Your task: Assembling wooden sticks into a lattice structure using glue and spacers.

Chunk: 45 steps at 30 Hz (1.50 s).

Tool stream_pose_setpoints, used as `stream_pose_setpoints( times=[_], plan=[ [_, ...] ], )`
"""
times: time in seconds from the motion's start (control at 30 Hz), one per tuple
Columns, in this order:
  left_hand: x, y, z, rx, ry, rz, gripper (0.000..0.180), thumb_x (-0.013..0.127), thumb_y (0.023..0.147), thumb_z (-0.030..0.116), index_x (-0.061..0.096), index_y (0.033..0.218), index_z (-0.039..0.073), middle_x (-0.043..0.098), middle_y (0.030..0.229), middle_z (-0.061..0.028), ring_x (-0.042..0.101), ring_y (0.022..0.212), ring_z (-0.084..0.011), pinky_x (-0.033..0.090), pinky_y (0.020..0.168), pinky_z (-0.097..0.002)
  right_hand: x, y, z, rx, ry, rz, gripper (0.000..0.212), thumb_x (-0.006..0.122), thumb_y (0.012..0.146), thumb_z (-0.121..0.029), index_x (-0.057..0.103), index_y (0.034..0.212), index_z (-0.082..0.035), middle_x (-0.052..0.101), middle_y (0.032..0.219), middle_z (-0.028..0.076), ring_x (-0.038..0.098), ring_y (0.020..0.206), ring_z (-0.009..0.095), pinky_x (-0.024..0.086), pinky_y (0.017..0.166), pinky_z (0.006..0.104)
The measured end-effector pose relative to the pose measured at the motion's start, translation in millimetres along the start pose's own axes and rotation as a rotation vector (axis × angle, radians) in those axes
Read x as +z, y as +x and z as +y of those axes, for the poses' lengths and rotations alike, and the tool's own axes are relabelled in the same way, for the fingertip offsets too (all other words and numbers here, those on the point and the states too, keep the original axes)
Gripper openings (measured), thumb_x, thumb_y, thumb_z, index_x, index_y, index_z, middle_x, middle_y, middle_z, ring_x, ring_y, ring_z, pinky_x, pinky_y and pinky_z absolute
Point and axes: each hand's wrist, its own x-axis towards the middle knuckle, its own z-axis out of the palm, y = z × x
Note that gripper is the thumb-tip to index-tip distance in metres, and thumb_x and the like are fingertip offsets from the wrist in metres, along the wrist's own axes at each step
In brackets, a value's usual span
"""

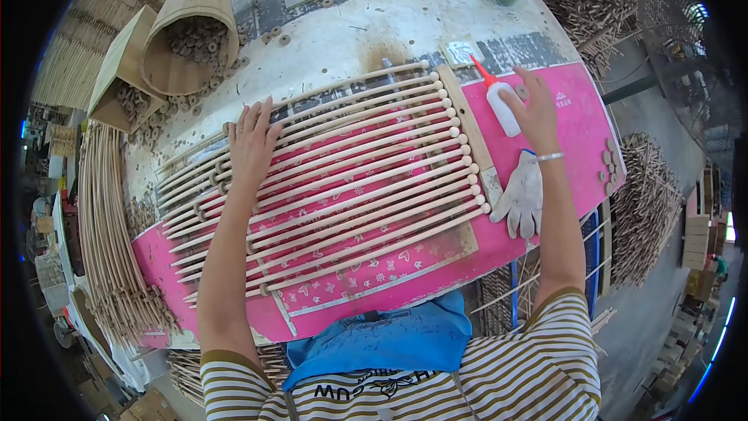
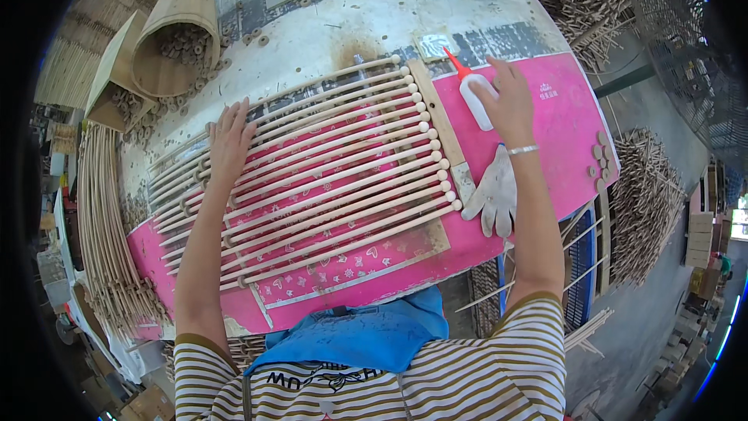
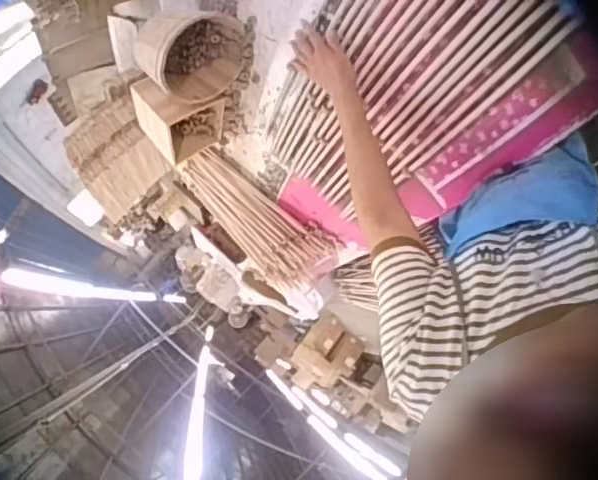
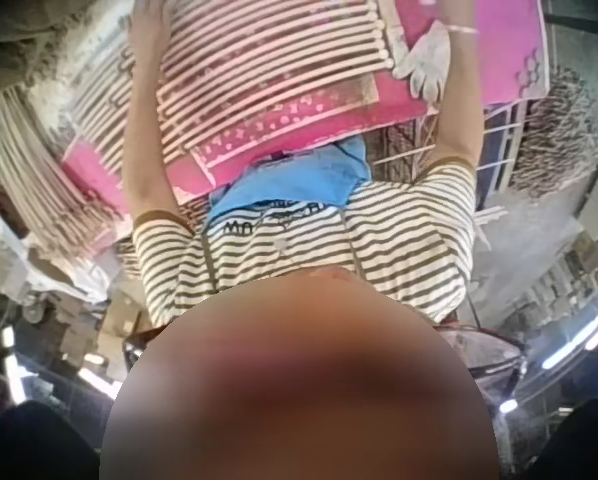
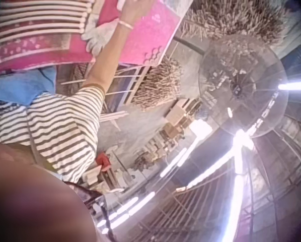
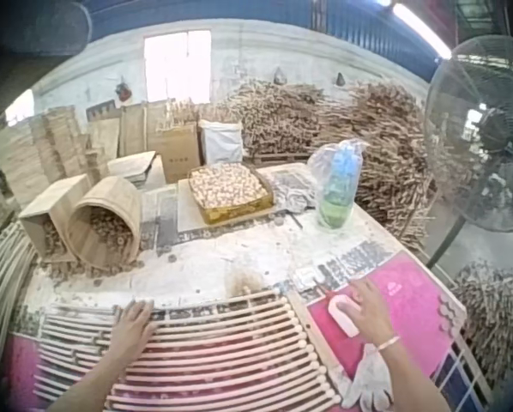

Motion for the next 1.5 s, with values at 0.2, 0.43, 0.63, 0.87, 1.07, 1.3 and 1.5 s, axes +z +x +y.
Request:
stream_pose_setpoints(
  times=[0.2, 0.43, 0.63, 0.87, 1.07, 1.3, 1.5],
  plan=[
    [-5, -10, 27, 0.013, -0.013, 0.046, 0.056, 0.053, 0.110, 0.040, 0.048, 0.161, 0.018, 0.055, 0.151, -0.0097, 0.048, 0.143, -0.0371, 0.030, 0.126, -0.0572, 4, -41, 18, 0.149, -0.034, -0.081, 0.080, 0.087, 0.084, -0.039, 0.056, 0.146, 0.001, 0.063, 0.144, 0.021, 0.060, 0.132, 0.037, 0.048, 0.112, 0.0462],
    [4, -16, 33, -0.003, -0.048, 0.114, 0.055, 0.052, 0.111, 0.038, 0.049, 0.160, 0.016, 0.054, 0.153, -0.0078, 0.045, 0.145, -0.0326, 0.028, 0.127, -0.0522, 11, -44, 16, 0.397, 0.337, 0.021, 0.077, 0.089, 0.084, -0.029, 0.054, 0.146, 0.000, 0.064, 0.139, 0.019, 0.066, 0.123, 0.028, 0.052, 0.105, 0.0417],
    [7, -18, 32, -0.010, -0.022, 0.158, 0.056, 0.051, 0.111, 0.041, 0.047, 0.161, 0.017, 0.053, 0.155, -0.0064, 0.044, 0.146, -0.0311, 0.027, 0.128, -0.0511, -3, -25, -55, 0.066, 0.380, -0.184, 0.060, 0.088, 0.085, -0.024, 0.060, 0.133, 0.001, 0.068, 0.123, 0.015, 0.067, 0.113, 0.024, 0.053, 0.098, 0.0377],
    [7, -17, 36, -0.019, -0.020, 0.176, 0.056, 0.053, 0.109, 0.041, 0.048, 0.160, 0.018, 0.054, 0.155, -0.0060, 0.045, 0.145, -0.0304, 0.026, 0.129, -0.0508, 5, 2, -87, -0.204, 0.160, -0.166, 0.055, 0.086, 0.084, -0.022, 0.062, 0.129, -0.001, 0.069, 0.118, 0.014, 0.069, 0.106, 0.030, 0.054, 0.092, 0.0391],
    [5, -19, 37, -0.028, -0.019, 0.180, 0.055, 0.053, 0.109, 0.040, 0.049, 0.160, 0.019, 0.054, 0.155, -0.0056, 0.045, 0.146, -0.0296, 0.026, 0.129, -0.0505, -1, 20, -97, -0.120, 0.185, -0.156, 0.048, 0.086, 0.083, -0.020, 0.065, 0.122, -0.003, 0.070, 0.113, 0.015, 0.069, 0.101, 0.031, 0.054, 0.087, 0.0394],
    [5, -18, 38, -0.037, -0.027, 0.173, 0.055, 0.053, 0.109, 0.039, 0.049, 0.160, 0.019, 0.054, 0.155, -0.0058, 0.045, 0.146, -0.0294, 0.025, 0.130, -0.0507, 7, 24, -94, -0.143, 0.114, -0.158, 0.045, 0.086, 0.082, -0.019, 0.066, 0.120, -0.004, 0.071, 0.110, 0.015, 0.068, 0.100, 0.033, 0.054, 0.086, 0.0405],
    [5, -18, 38, -0.038, -0.025, 0.173, 0.055, 0.053, 0.109, 0.039, 0.049, 0.160, 0.020, 0.055, 0.154, -0.0059, 0.045, 0.146, -0.0294, 0.025, 0.130, -0.0505, 10, 26, -94, -0.153, 0.087, -0.149, 0.045, 0.086, 0.082, -0.021, 0.067, 0.119, -0.006, 0.071, 0.108, 0.014, 0.068, 0.098, 0.034, 0.054, 0.084, 0.0412]
  ],
)
